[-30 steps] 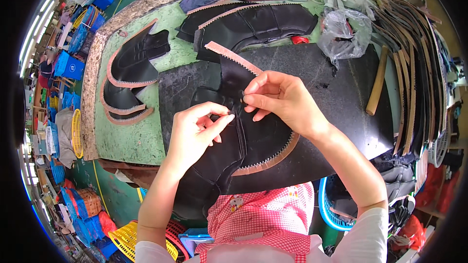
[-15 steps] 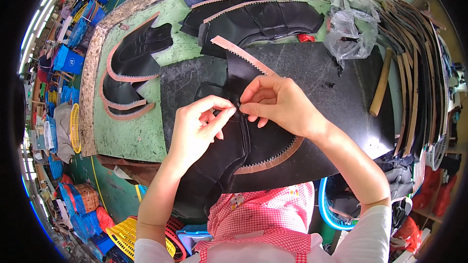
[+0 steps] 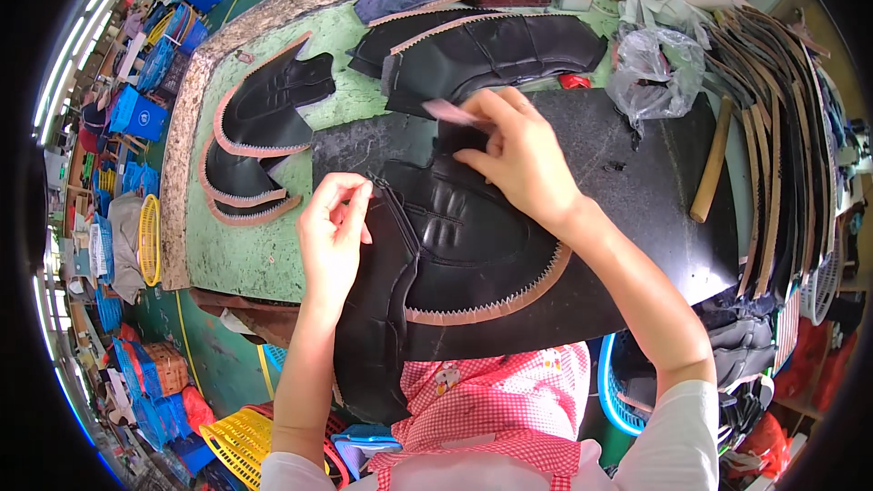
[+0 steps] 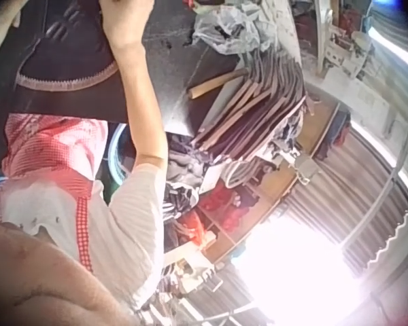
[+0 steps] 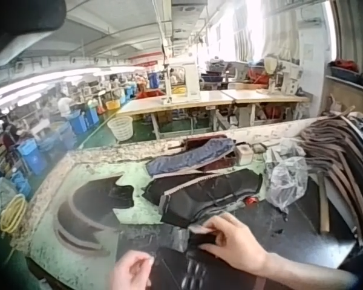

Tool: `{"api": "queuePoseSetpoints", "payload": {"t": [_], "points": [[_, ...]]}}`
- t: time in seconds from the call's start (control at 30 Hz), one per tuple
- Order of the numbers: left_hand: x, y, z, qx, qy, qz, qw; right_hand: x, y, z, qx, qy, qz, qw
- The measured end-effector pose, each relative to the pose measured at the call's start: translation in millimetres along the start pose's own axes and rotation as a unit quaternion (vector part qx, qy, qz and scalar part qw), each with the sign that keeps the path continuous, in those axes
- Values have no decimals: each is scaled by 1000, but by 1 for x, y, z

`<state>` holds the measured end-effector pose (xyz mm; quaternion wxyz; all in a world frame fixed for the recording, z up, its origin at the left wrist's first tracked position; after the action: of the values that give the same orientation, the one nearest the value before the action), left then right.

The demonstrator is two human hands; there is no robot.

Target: Assembling and aligning leather components for shoe manufacturing at a workbench.

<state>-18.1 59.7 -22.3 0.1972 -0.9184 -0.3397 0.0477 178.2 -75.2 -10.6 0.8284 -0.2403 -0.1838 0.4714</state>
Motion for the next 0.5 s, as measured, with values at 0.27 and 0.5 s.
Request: {"api": "queuePoseSetpoints", "payload": {"t": [0.27, 0.5], "points": [[7, 2, -5, 133, 78, -77, 985, -27, -8, -24, 266, -62, 103, 956], [-2, 26, -24, 226, 199, -8, 954, -37, -73, 19, 166, 3, -15, 986]]}}
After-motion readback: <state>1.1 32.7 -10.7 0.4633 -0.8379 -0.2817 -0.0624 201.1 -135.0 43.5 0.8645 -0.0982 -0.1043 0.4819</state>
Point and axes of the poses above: each hand's wrist, its own x-axis towards the middle knuckle, its own y-axis out of the palm, z = x × y, the point moved 4 cm from there along x, towards the middle knuckle, and after that the axes turned 7 degrees about z, right-handed, at the moved point
